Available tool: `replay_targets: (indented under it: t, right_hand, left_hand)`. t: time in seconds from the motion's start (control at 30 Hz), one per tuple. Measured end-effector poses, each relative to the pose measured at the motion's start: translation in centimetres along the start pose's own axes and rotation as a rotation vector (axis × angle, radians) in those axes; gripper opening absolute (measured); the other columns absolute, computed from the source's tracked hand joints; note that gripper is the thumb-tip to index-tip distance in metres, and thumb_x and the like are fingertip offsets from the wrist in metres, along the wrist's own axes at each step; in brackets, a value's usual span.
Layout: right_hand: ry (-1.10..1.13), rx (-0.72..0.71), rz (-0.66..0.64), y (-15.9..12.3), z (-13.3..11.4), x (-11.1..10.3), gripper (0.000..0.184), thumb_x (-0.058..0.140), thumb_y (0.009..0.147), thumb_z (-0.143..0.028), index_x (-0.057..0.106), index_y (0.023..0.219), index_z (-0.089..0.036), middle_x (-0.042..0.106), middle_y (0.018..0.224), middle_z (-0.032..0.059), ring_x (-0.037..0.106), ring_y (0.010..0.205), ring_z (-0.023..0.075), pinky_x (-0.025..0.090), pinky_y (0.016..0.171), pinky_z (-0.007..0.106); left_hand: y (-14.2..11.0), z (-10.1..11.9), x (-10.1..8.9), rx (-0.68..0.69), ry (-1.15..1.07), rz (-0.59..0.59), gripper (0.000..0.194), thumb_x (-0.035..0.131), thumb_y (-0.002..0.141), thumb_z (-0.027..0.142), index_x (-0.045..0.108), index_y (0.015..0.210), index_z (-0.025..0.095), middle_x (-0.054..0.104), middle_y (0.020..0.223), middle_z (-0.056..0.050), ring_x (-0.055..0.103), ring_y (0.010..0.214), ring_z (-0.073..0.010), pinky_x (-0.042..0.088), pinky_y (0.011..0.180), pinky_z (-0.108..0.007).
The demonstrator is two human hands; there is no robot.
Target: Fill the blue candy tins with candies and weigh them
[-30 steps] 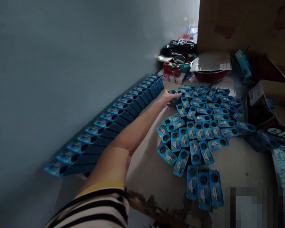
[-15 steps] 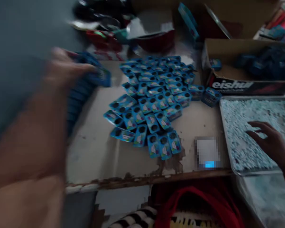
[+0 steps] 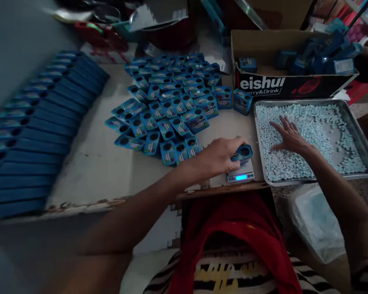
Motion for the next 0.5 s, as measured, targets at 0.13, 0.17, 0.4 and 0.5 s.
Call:
replay_targets:
  t: [0.13,0.17,0.4,0.5]
  right_hand:
    - [-0.019,-0.112,0.064,2.1,-0.4,0.8,0.095,0.067,0.102,-0.076,0.04,0.178,-0.026,0.028,0.189,0.0231,0.023,0.174,0.0526,0.029,0.133,0.075]
    - [-0.03,-0.117,0.107,2.1,-0.7,1.0,0.084,0.062,0.105,-0.074,0.049,0.172,-0.025,0.038,0.184,0.0239,0.032,0.17,0.052,0.034,0.131,0.073]
    - [0.007,-0.016,0.142,-1.4,-2.4,0.0,0.048,0.048,0.113,-0.062,0.072,0.105,-0.022,0.074,0.107,0.0175,0.062,0.089,0.0285,0.041,0.077,0.04]
    - [0.307,0.212,0.266,-2.3,-1.7,-1.2,0.039,0.056,0.108,-0.061,0.063,0.091,-0.026,0.062,0.08,0.0048,0.049,0.072,0.0212,0.035,0.07,0.037]
  left_hand:
    - [1.3,-1.3,3.4,0.018,-0.009,-0.008,0.046,0.073,0.089,0.016,0.072,0.134,0.023,0.083,0.13,-0.01,0.08,0.118,-0.0295,0.062,0.101,-0.038]
    - [1.0,-1.6,3.4,0.025,-0.032,0.019,0.052,0.075,0.09,0.016,0.069,0.141,0.023,0.08,0.141,-0.011,0.078,0.128,-0.0298,0.061,0.108,-0.039]
    - [-6.9,-3.7,0.7,-0.152,-0.037,0.28,0.065,0.085,0.094,0.039,0.066,0.155,0.032,0.072,0.158,-0.007,0.07,0.147,-0.0329,0.057,0.127,-0.047]
    - [-9.8,-4.1,0.2,-0.206,-0.004,0.398,0.05,0.08,0.098,0.041,0.073,0.147,0.038,0.079,0.146,-0.002,0.077,0.136,-0.0322,0.062,0.121,-0.048]
Point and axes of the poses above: each hand's wrist, its own y-axis towards the middle knuckle, its own x-axis out of the palm, z = x × y, the point moved 1 cm from there along y, towards the middle knuckle
